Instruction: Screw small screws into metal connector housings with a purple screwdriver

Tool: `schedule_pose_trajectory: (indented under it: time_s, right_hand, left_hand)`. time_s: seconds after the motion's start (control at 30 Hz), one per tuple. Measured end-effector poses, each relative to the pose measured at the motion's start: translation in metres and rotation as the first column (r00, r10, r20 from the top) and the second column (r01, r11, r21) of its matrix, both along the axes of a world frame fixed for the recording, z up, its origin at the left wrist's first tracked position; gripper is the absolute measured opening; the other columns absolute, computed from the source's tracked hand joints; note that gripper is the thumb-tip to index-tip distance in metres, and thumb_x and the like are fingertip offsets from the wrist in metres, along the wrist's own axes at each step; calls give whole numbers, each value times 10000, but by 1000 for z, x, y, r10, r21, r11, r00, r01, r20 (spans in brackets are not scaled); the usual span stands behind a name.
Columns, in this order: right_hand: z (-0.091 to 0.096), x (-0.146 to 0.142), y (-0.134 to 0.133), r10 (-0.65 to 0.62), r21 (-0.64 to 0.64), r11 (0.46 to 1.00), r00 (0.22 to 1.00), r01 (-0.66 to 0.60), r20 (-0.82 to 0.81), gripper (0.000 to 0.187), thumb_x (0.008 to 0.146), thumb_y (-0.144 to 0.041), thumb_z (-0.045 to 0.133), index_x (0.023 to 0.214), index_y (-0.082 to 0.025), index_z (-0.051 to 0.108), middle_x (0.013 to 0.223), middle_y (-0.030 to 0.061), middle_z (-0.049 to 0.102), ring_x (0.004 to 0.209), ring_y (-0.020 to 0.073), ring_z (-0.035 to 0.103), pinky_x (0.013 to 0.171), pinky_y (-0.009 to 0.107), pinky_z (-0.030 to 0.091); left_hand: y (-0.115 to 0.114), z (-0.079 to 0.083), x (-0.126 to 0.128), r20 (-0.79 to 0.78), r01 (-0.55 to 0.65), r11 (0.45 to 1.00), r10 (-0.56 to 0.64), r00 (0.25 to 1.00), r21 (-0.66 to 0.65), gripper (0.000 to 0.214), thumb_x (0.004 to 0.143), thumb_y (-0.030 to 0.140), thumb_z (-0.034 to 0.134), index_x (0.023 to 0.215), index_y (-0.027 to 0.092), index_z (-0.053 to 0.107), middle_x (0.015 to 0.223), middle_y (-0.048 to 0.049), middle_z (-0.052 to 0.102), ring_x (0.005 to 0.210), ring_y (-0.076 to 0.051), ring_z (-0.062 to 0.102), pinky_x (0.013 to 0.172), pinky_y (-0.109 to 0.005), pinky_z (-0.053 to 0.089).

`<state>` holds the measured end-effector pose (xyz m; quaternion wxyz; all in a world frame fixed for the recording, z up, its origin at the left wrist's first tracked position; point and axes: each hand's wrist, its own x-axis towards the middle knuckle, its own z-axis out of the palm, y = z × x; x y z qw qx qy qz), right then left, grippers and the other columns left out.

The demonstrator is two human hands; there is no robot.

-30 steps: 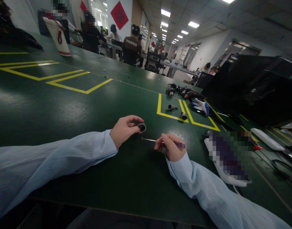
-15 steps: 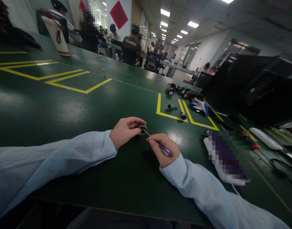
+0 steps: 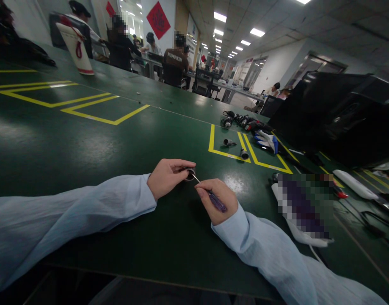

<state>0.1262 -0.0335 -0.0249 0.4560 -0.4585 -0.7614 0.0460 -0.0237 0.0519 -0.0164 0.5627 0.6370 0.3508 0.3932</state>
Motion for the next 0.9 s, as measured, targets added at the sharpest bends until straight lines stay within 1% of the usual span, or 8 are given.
schedule_pose_trajectory:
  time_s: [0.33,0.47,0.6,0.67,0.73,0.77,0.83,0.9]
  right_hand:
    - [-2,-3,0,-9,50,999,1000,8,16,101,796,-137,507,825,-163,600,757,57,662,717,135,599,695,272,474]
    - [0,-2,-2,-12,21,1000,1000,12,-15,111,804,-154,490,814,-184,597,736,41,651,703,136,594,673,278,474]
    - [4,-1,-6,-1,6,1000,999,1,-47,126,802,-165,475,796,-191,597,708,36,642,674,139,584,656,287,468]
    - [4,0,-7,4,14,1000,998,-4,-56,124,797,-165,479,785,-189,600,693,37,640,659,138,579,648,285,465]
    - [3,2,-7,1,-10,1000,999,-1,-51,127,798,-175,479,773,-192,603,685,36,640,649,137,578,642,283,466]
    - [2,3,-7,-7,-31,1000,999,6,-47,130,800,-187,479,768,-194,604,682,35,641,644,138,577,638,283,466]
    - [-1,5,-4,-28,-80,997,999,24,-46,132,801,-212,482,762,-195,607,679,33,642,640,139,579,636,285,466]
    - [-5,7,-1,-52,-128,991,997,45,-54,122,795,-228,498,766,-194,611,689,33,648,643,139,582,636,282,464]
  left_hand:
    - [1,-1,-1,-14,6,998,-5,1000,60,258,651,149,586,888,101,673,891,-81,690,819,-198,645,741,-335,538]
    - [0,-6,0,1,18,996,-18,1000,91,241,639,153,592,863,109,669,875,-75,690,830,-197,642,752,-337,533]
    - [15,-11,-1,-8,-17,990,19,1000,140,258,644,177,592,882,103,658,872,-80,683,782,-190,644,728,-336,533]
    - [35,-12,-6,-59,-90,978,103,993,189,280,661,184,574,915,91,646,842,-84,679,748,-184,640,709,-327,530]
    - [63,-12,-16,-146,-213,942,256,956,259,309,693,193,544,972,89,628,815,-78,670,703,-174,632,678,-312,524]
    - [78,-11,-24,-202,-279,908,351,915,313,320,702,183,531,996,91,618,820,-75,665,700,-172,627,675,-301,516]
    - [106,-7,-45,-304,-348,789,541,784,507,317,708,188,543,1008,112,614,897,-60,654,763,-171,607,735,-280,486]
    - [130,-3,-69,-305,-387,732,617,725,561,334,722,171,533,1045,108,586,1023,-54,621,888,-183,566,848,-287,425]
